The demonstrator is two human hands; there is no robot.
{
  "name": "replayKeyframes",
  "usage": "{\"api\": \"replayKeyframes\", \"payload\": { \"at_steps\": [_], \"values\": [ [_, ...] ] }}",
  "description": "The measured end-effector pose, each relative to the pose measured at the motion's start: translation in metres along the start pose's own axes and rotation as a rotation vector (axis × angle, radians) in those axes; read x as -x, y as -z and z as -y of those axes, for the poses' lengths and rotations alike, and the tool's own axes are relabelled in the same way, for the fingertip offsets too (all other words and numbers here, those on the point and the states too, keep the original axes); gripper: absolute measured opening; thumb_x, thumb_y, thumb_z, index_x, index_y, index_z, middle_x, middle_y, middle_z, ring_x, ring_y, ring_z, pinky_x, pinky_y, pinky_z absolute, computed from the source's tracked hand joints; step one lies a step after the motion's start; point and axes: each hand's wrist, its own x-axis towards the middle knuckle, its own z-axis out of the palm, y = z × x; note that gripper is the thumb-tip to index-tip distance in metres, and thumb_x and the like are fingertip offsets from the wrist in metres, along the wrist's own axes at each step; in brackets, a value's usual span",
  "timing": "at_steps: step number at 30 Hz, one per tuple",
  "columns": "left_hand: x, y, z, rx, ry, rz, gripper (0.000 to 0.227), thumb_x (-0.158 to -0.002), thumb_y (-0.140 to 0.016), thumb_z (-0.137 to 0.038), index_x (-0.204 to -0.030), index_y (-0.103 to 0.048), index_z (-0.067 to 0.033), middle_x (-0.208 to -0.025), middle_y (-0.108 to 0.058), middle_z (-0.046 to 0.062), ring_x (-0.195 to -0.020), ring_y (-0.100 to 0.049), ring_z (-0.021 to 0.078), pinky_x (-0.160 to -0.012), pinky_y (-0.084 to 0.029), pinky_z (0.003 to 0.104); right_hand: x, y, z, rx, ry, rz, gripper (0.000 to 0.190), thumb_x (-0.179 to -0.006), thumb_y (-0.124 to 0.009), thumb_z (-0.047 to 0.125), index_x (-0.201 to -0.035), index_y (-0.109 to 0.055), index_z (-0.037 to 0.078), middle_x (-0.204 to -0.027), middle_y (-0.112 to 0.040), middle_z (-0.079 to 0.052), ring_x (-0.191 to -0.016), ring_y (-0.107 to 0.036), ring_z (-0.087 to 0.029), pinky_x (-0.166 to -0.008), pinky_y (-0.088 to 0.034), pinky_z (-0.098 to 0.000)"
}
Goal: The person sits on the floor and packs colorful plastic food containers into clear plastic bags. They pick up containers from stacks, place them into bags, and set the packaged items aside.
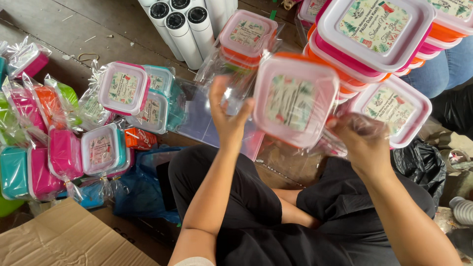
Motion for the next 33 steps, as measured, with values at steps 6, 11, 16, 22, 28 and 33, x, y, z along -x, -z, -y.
{"api": "replayKeyframes", "payload": {
  "at_steps": [6, 11, 16, 22, 28, 33],
  "values": [
    [0.089, -0.042, 0.022, 0.62, 0.615, 0.061, 0.08, -0.075, -0.087, -0.041, -0.135, -0.04, -0.0142, -0.113, -0.057, 0.011, -0.088, -0.06, 0.0235, -0.071, -0.053, 0.038, 0.001, -0.04, -0.018, -0.085, 0.168, -0.276, 0.013, -0.103, -0.071, -0.002, -0.094, -0.066, 0.006, -0.079, -0.063, -0.004, -0.069, -0.055, -0.009, -0.067, -0.044, -0.0223],
    [0.123, -0.068, 0.018, 0.637, 0.518, -0.071, 0.081, -0.087, -0.08, -0.039, -0.154, -0.042, -0.0151, -0.141, -0.058, 0.013, -0.118, -0.062, 0.0294, -0.1, -0.056, 0.048, 0.029, -0.08, -0.085, -0.261, 0.321, -0.278, 0.016, -0.098, -0.068, -0.009, -0.103, -0.057, 0.002, -0.09, -0.071, -0.014, -0.081, -0.065, -0.014, -0.081, -0.05, -0.0258],
    [0.092, -0.028, 0.022, 0.26, 0.113, -0.246, 0.012, -0.088, -0.082, -0.017, -0.095, -0.074, -0.0108, -0.087, -0.07, -0.001, -0.078, -0.06, 0.009, -0.078, -0.058, 0.032, 0.03, -0.081, -0.081, -0.003, 0.227, 0.243, 0.039, -0.084, -0.085, 0.018, -0.115, -0.068, 0.005, -0.112, -0.064, -0.013, -0.106, -0.062, -0.027, -0.097, -0.046, -0.0391],
    [0.036, 0.068, 0.0, -0.449, -0.223, -0.12, 0.022, -0.086, -0.082, -0.034, -0.096, -0.078, -0.0151, -0.084, -0.077, 0.01, -0.086, -0.076, 0.0233, -0.08, -0.058, 0.04, 0.04, -0.027, -0.089, 0.28, -0.02, 0.659, 0.043, -0.092, -0.074, 0.02, -0.134, -0.069, 0.011, -0.112, -0.073, -0.014, -0.108, -0.069, -0.028, -0.093, -0.052, -0.0446],
    [-0.046, 0.12, 0.0, -0.659, -0.232, 0.014, 0.024, -0.096, -0.078, -0.027, -0.091, -0.071, -0.0042, -0.073, -0.069, 0.013, -0.067, -0.07, 0.0241, -0.06, -0.057, 0.035, 0.069, 0.025, -0.114, 0.374, -0.441, 0.568, 0.05, -0.094, -0.072, 0.023, -0.141, -0.065, 0.007, -0.118, -0.074, -0.026, -0.12, -0.07, -0.043, -0.098, -0.057, -0.0518],
    [-0.132, 0.081, 0.013, -0.445, 0.166, 0.068, 0.022, -0.089, -0.077, -0.03, -0.084, -0.069, -0.0108, -0.074, -0.069, 0.005, -0.07, -0.062, 0.0117, -0.067, -0.05, 0.031, 0.088, 0.058, -0.154, 0.234, -0.53, 0.451, 0.049, -0.094, -0.068, 0.02, -0.143, -0.067, 0.012, -0.115, -0.077, -0.011, -0.115, -0.069, -0.018, -0.1, -0.053, -0.0342]
  ]
}}
